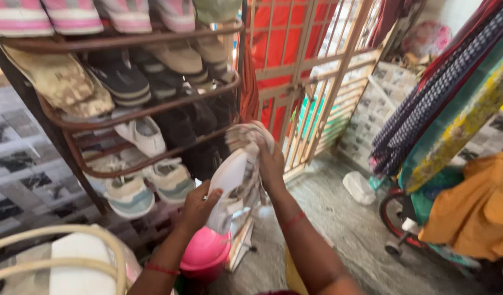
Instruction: The person wipes several shoes on a multi-tiered shoe rack using a cloth. They handle each shoe individually, wiping the exterior surfaces before placing them back on the rack.
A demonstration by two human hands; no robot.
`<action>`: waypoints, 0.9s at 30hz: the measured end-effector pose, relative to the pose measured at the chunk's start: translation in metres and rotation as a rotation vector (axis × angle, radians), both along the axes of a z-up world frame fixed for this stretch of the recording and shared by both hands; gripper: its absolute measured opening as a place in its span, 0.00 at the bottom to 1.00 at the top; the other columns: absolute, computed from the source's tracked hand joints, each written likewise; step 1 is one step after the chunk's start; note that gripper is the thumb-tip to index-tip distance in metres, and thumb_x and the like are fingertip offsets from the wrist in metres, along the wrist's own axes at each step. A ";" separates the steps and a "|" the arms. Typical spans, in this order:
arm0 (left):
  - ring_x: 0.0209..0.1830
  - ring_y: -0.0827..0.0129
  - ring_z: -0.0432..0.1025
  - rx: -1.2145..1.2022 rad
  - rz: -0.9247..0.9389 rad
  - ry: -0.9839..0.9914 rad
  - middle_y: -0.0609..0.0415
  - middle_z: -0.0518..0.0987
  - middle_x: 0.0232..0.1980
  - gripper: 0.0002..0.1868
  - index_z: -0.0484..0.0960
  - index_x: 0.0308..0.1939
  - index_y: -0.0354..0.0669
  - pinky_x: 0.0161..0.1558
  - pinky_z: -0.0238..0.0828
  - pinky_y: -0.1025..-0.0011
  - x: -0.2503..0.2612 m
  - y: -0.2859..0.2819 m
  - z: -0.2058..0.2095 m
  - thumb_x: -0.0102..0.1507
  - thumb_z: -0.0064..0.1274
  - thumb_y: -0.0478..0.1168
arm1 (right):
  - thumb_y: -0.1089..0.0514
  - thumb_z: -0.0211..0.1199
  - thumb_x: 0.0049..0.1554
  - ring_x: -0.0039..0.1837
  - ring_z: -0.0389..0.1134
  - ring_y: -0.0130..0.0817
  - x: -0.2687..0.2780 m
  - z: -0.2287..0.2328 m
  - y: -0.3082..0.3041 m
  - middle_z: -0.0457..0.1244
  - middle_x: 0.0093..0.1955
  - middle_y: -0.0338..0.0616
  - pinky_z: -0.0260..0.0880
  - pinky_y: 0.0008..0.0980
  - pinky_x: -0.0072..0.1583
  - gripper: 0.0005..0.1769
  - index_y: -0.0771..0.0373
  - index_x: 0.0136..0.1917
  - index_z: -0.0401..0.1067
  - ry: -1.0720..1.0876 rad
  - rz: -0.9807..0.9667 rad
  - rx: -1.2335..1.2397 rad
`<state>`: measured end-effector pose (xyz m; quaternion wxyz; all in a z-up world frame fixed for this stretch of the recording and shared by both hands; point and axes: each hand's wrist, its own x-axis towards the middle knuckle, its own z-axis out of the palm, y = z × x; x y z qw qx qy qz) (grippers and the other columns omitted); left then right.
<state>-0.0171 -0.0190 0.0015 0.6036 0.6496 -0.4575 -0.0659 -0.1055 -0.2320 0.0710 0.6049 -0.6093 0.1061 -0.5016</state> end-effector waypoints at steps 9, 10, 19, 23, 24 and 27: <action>0.39 0.70 0.76 0.030 0.129 0.081 0.48 0.83 0.39 0.16 0.83 0.45 0.33 0.41 0.73 0.70 0.037 -0.001 -0.045 0.65 0.53 0.45 | 0.50 0.73 0.45 0.63 0.65 0.53 -0.021 0.035 0.099 0.62 0.63 0.55 0.68 0.49 0.60 0.19 0.59 0.49 0.75 0.039 -0.262 -1.036; 0.41 0.70 0.79 0.001 0.127 0.036 0.49 0.85 0.41 0.16 0.83 0.46 0.34 0.41 0.74 0.70 0.034 0.001 -0.048 0.62 0.54 0.43 | 0.51 0.73 0.43 0.63 0.64 0.55 -0.022 0.032 0.106 0.63 0.62 0.53 0.67 0.51 0.60 0.20 0.57 0.49 0.78 0.071 -0.295 -1.107; 0.39 0.75 0.73 -0.072 -0.032 0.247 0.55 0.84 0.40 0.18 0.85 0.46 0.35 0.44 0.72 0.72 0.027 -0.004 -0.047 0.66 0.52 0.47 | 0.53 0.63 0.60 0.55 0.70 0.44 0.056 -0.034 0.010 0.68 0.55 0.54 0.71 0.43 0.57 0.18 0.65 0.59 0.75 0.056 0.134 -0.197; 0.32 0.70 0.66 -0.157 -0.085 0.546 0.52 0.78 0.35 0.27 0.83 0.39 0.26 0.34 0.62 0.67 0.024 -0.003 -0.046 0.72 0.48 0.52 | 0.50 0.57 0.63 0.63 0.70 0.37 0.065 -0.121 0.023 0.68 0.61 0.48 0.69 0.38 0.63 0.25 0.68 0.67 0.69 0.079 0.088 -0.343; 0.33 0.70 0.69 -0.184 -0.077 0.534 0.52 0.79 0.36 0.27 0.82 0.41 0.29 0.36 0.66 0.67 0.024 0.000 -0.042 0.71 0.45 0.54 | 0.49 0.56 0.64 0.60 0.71 0.41 0.063 -0.138 0.037 0.69 0.59 0.51 0.70 0.41 0.60 0.25 0.68 0.67 0.68 0.131 0.183 -0.063; 0.39 0.67 0.76 -0.268 0.025 0.819 0.51 0.81 0.41 0.28 0.78 0.49 0.37 0.43 0.75 0.64 0.021 0.008 -0.023 0.68 0.37 0.59 | 0.48 0.53 0.64 0.63 0.69 0.39 0.042 -0.167 0.073 0.66 0.62 0.47 0.69 0.38 0.62 0.28 0.66 0.72 0.62 0.217 0.200 -0.044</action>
